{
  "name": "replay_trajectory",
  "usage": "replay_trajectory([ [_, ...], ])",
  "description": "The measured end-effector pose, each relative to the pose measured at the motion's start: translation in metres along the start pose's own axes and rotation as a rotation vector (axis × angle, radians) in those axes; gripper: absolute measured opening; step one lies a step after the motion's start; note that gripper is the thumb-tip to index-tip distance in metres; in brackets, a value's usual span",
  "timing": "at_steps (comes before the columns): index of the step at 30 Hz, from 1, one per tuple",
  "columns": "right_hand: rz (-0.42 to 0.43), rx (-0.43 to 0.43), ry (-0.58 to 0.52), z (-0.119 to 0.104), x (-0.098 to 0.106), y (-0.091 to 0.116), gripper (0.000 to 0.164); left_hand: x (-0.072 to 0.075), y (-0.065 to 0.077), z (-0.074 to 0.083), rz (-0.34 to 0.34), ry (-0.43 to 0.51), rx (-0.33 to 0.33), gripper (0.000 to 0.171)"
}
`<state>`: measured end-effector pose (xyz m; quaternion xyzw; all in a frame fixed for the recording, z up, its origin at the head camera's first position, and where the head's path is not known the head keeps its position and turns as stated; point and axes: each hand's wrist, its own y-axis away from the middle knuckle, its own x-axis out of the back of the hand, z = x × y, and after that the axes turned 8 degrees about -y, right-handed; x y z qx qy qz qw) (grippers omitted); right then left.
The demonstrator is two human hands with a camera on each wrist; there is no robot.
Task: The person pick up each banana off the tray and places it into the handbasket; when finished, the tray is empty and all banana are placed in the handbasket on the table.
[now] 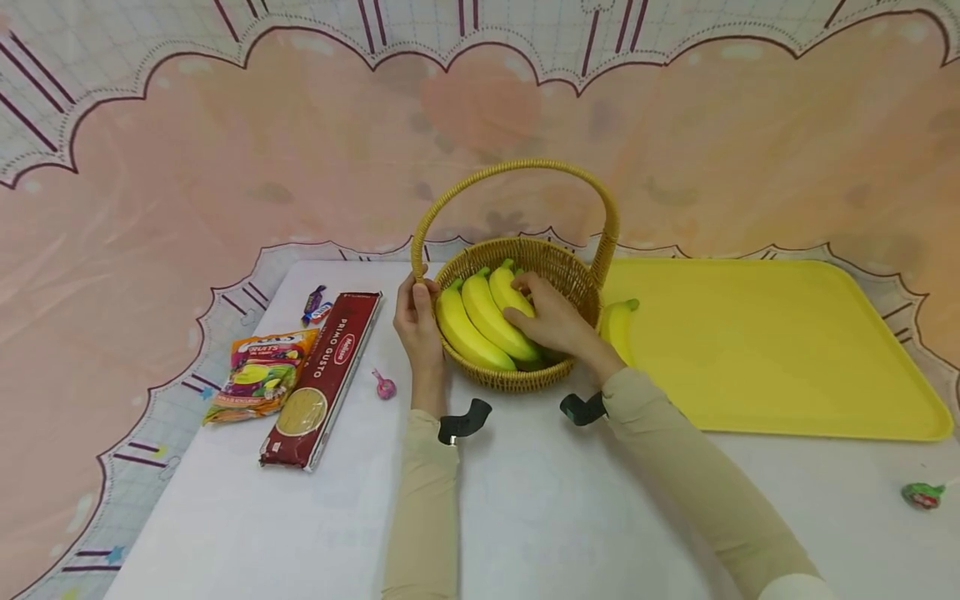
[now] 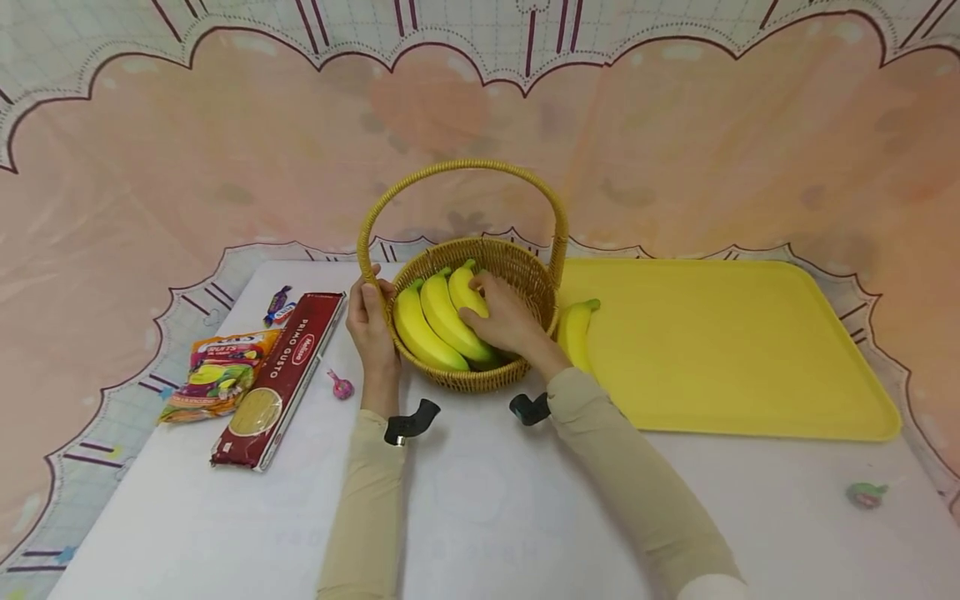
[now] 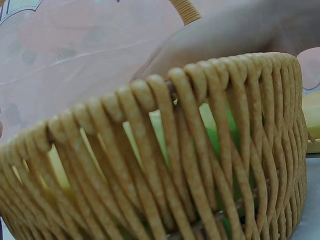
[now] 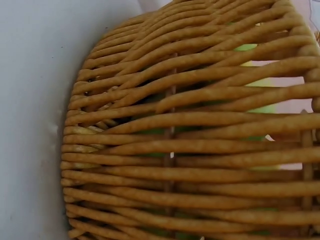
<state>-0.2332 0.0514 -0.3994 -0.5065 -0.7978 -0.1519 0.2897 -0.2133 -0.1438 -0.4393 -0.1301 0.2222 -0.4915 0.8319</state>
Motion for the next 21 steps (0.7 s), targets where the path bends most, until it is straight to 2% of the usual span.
replay_trajectory([
  [5, 0.052, 0.009, -0.047, 0.001, 0.004, 0.007, 0.049, 0.001, 0.0, 0.0, -0.008, 0.003, 0.007, 0.048],
  [14, 0.278, 0.077, -0.064, 0.018, 0.038, 0.037, 0.032, -0.001, 0.001, -0.001, -0.011, 0.011, 0.026, 0.034],
  [18, 0.363, 0.07, -0.055, 0.028, 0.051, 0.056, 0.028, 0.0, 0.001, -0.001, -0.015, 0.039, 0.023, 0.033],
  [21, 0.39, 0.041, -0.046, 0.038, 0.056, 0.068, 0.028, 0.001, -0.001, -0.001, -0.009, 0.031, 0.019, 0.032],
])
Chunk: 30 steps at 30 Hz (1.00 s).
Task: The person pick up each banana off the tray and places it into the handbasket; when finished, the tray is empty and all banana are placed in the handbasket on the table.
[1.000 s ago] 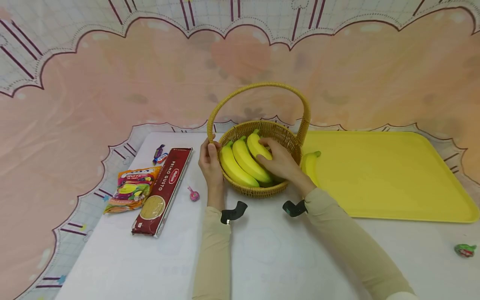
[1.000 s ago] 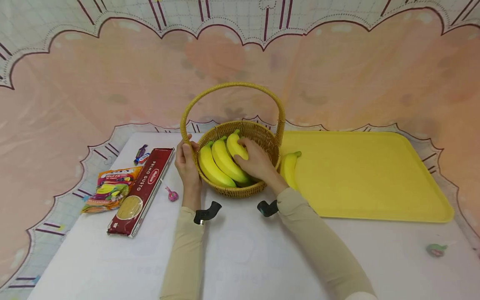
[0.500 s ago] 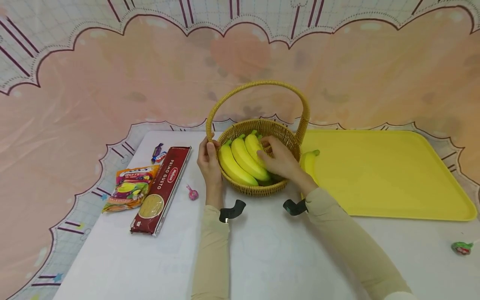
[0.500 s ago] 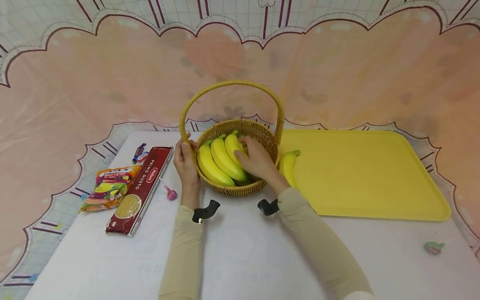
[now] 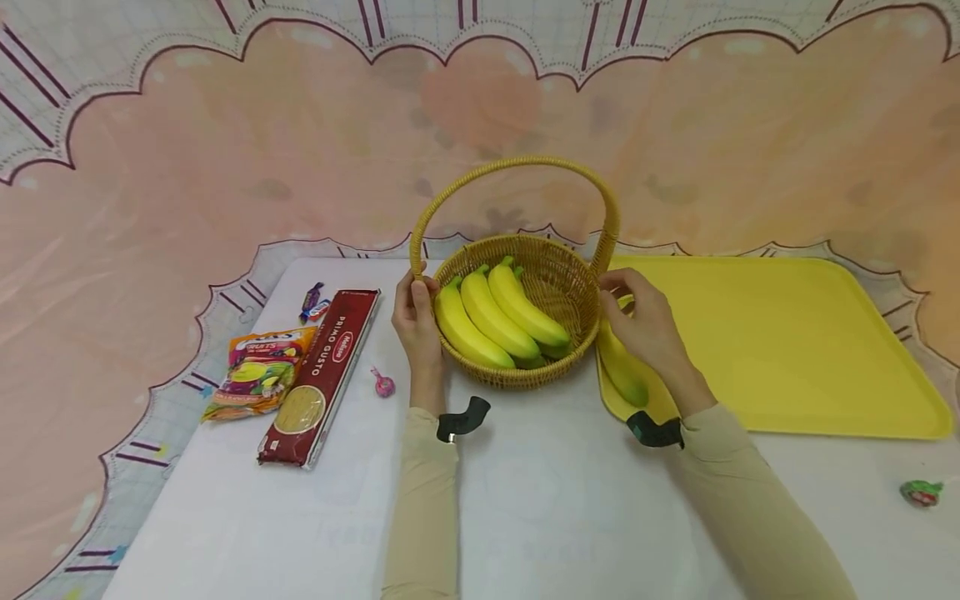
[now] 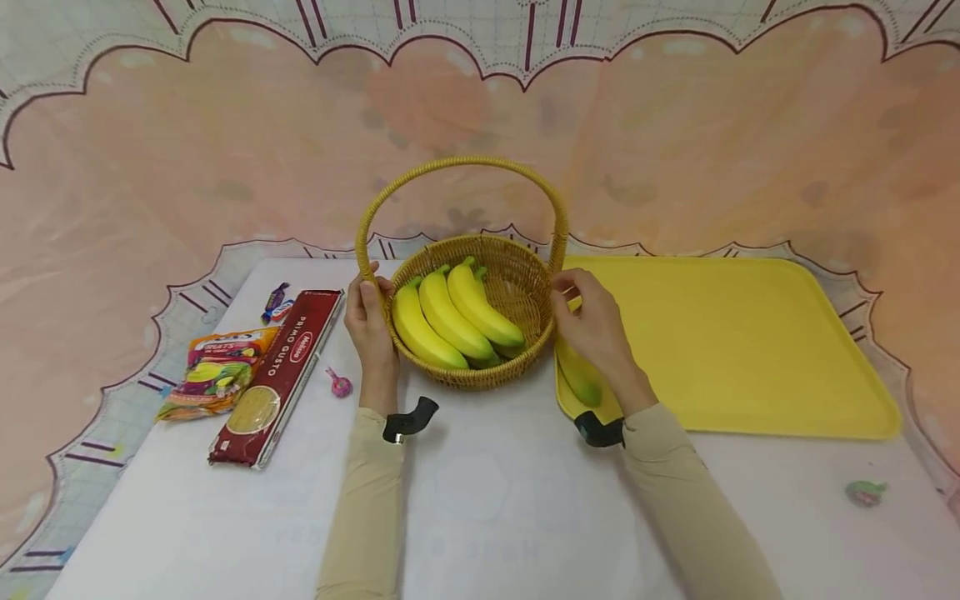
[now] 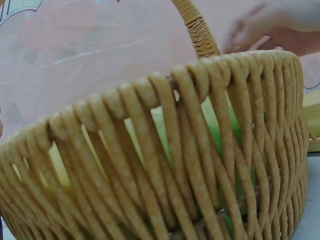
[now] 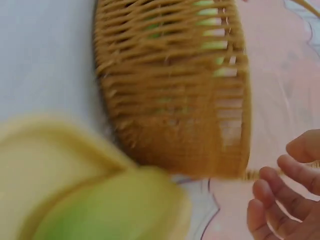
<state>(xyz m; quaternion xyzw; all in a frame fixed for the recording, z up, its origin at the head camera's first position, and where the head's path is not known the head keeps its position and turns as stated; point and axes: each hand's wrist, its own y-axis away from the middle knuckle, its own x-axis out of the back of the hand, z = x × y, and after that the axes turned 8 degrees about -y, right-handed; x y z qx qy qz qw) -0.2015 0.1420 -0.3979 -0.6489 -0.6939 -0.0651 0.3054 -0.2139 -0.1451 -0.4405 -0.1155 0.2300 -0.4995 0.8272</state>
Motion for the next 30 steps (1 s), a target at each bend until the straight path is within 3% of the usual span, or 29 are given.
replay_trajectory([
  [4, -0.05, -0.076, 0.021, 0.014, 0.008, 0.015, 0.035, 0.001, -0.002, 0.001, 0.005, -0.016, -0.011, 0.037],
  [10, -0.216, -0.244, 0.093, 0.028, 0.005, 0.033, 0.059, 0.002, -0.005, 0.004, 0.014, -0.012, -0.03, 0.042],
  [14, -0.256, -0.294, 0.119, 0.03, 0.003, 0.038, 0.066, 0.001, -0.004, 0.006, 0.011, -0.032, -0.022, 0.038],
  [22, -0.229, -0.345, 0.081, 0.032, 0.013, 0.053, 0.062, -0.009, 0.005, 0.027, 0.046, -0.095, -0.059, 0.035],
  [30, -0.115, -0.26, 0.023, 0.021, 0.027, 0.072, 0.052, -0.013, 0.007, 0.035, 0.043, -0.137, -0.085, 0.036],
])
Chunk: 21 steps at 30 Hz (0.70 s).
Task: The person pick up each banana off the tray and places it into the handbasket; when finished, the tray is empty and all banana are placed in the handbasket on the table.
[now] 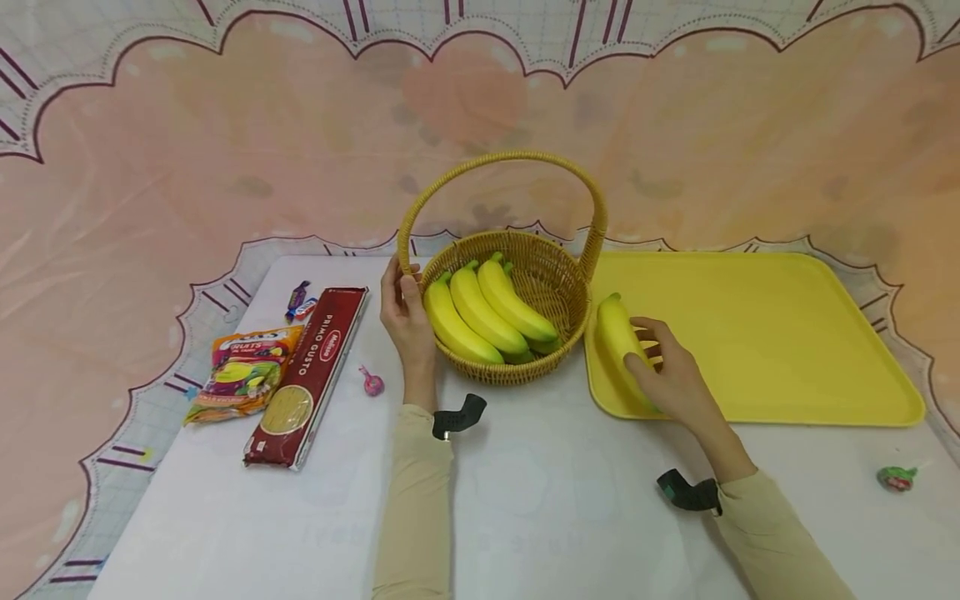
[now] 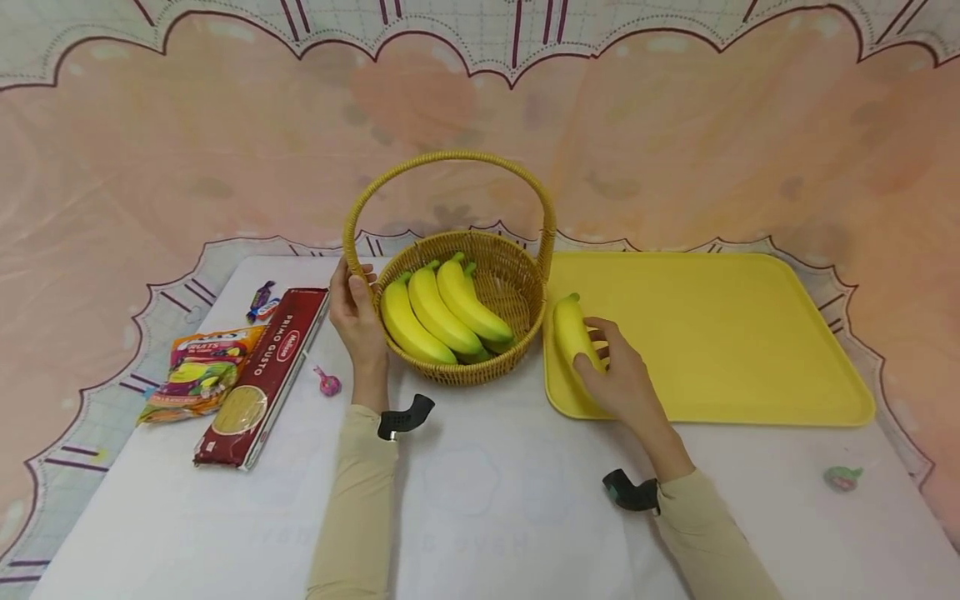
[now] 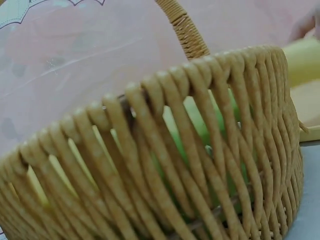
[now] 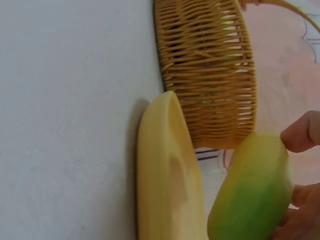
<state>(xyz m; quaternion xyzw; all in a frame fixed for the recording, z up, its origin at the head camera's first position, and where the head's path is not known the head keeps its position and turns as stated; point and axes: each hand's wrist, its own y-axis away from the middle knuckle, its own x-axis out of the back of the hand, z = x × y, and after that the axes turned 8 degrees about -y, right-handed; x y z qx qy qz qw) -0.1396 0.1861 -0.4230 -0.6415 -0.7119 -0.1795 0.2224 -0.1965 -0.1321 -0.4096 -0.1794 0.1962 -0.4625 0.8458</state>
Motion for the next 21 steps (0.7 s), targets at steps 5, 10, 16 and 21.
replay_trajectory([
  [5, 0.087, 0.127, -0.041, -0.007, 0.006, 0.011, 0.045, -0.002, 0.0, -0.001, 0.004, -0.011, 0.006, 0.036],
  [10, 0.132, 0.279, -0.077, -0.018, 0.007, 0.017, 0.045, -0.002, 0.0, 0.0, 0.001, -0.007, 0.002, 0.036],
  [16, 0.085, 0.366, -0.082, -0.033, 0.002, 0.013, 0.047, -0.002, 0.001, -0.001, 0.002, -0.018, 0.004, 0.036],
  [21, 0.05, 0.392, -0.089, -0.043, -0.003, -0.002, 0.047, -0.002, 0.001, -0.002, 0.005, -0.013, 0.009, 0.036],
])
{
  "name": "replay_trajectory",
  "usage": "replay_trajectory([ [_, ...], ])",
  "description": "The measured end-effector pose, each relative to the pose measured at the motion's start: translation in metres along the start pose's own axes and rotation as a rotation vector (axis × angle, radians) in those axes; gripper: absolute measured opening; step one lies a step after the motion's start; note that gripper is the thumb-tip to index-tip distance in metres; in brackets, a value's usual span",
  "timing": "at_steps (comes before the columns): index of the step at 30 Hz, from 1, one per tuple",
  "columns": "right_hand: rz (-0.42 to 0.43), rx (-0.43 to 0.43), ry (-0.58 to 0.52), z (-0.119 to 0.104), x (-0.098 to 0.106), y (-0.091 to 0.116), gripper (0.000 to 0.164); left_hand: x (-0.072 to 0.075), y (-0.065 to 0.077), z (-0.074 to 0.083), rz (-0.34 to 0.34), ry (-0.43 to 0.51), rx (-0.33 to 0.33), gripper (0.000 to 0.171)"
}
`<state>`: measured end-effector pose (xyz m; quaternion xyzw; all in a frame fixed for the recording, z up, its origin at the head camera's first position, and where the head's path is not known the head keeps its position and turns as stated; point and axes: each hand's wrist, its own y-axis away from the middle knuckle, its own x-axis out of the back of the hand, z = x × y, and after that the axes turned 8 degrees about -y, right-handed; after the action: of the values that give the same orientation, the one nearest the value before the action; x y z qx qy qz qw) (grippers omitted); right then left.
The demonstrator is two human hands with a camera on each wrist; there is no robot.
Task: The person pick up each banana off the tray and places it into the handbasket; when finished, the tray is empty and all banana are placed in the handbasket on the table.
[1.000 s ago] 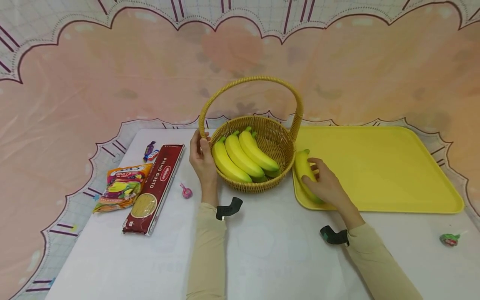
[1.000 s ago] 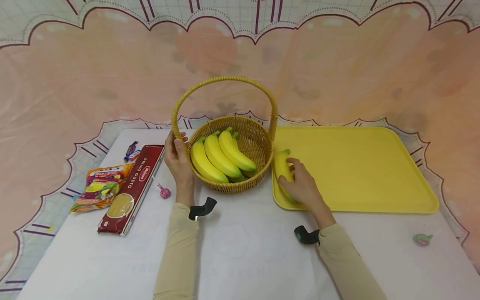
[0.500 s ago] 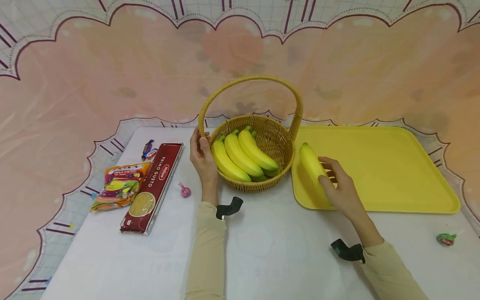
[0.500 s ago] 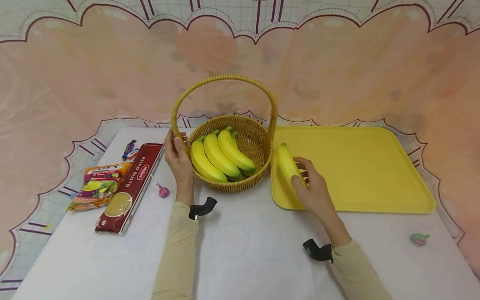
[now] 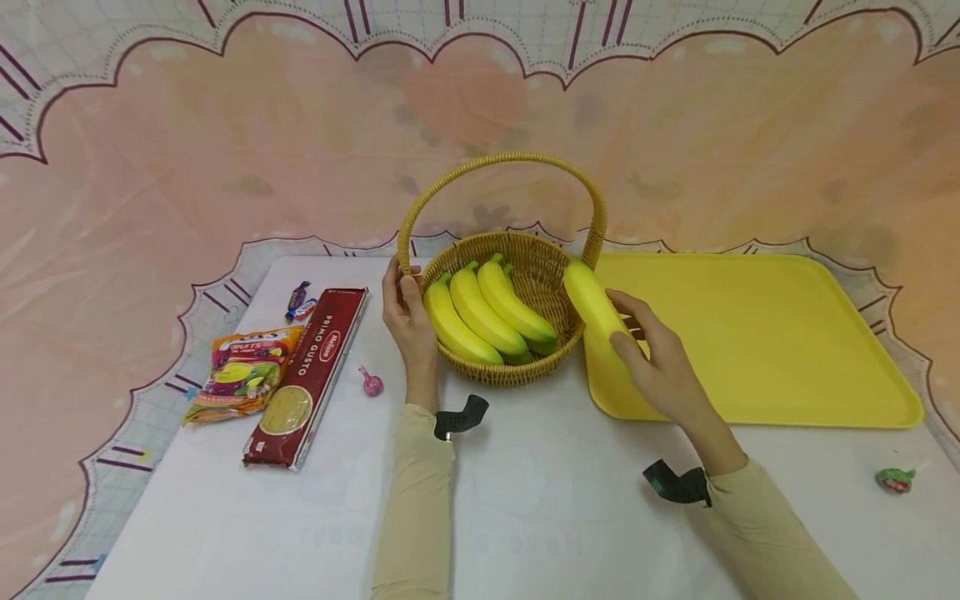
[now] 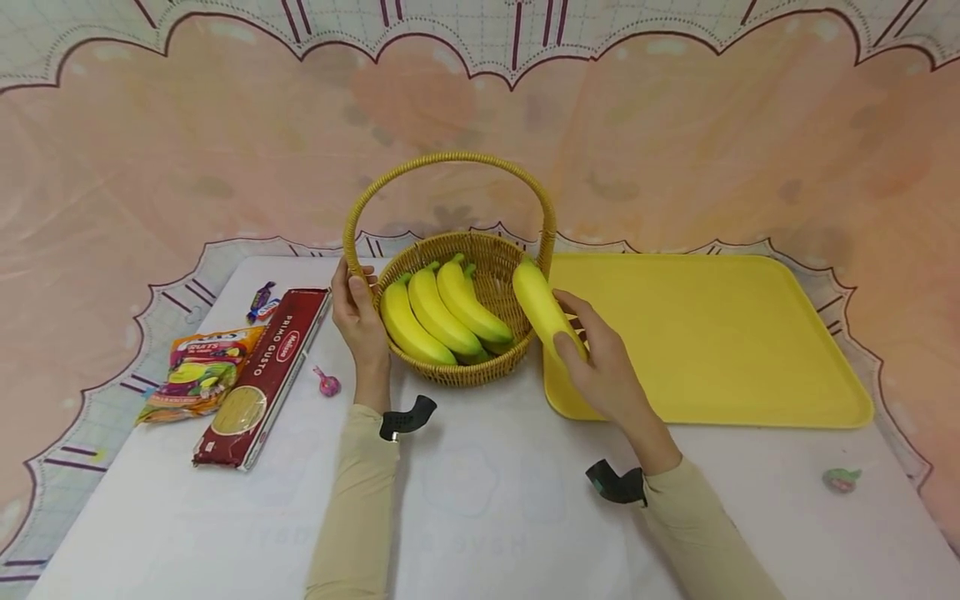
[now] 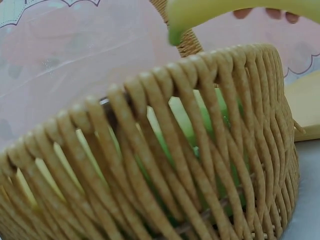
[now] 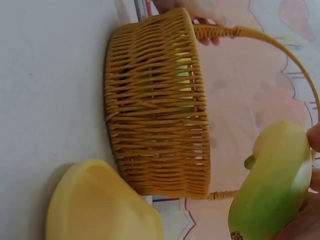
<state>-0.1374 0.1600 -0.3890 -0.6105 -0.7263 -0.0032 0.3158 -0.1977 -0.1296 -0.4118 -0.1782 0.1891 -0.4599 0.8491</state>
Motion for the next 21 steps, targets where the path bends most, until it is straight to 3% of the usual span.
replay_trajectory([
  [12, -0.094, 0.01, -0.075, -0.003, -0.02, -0.055, 0.049, 0.001, 0.002, 0.001, 0.001, -0.004, -0.014, 0.037],
  [21, -0.137, -0.086, -0.008, 0.0, -0.035, -0.085, 0.052, -0.001, 0.001, 0.003, 0.013, 0.002, -0.002, 0.037],
])
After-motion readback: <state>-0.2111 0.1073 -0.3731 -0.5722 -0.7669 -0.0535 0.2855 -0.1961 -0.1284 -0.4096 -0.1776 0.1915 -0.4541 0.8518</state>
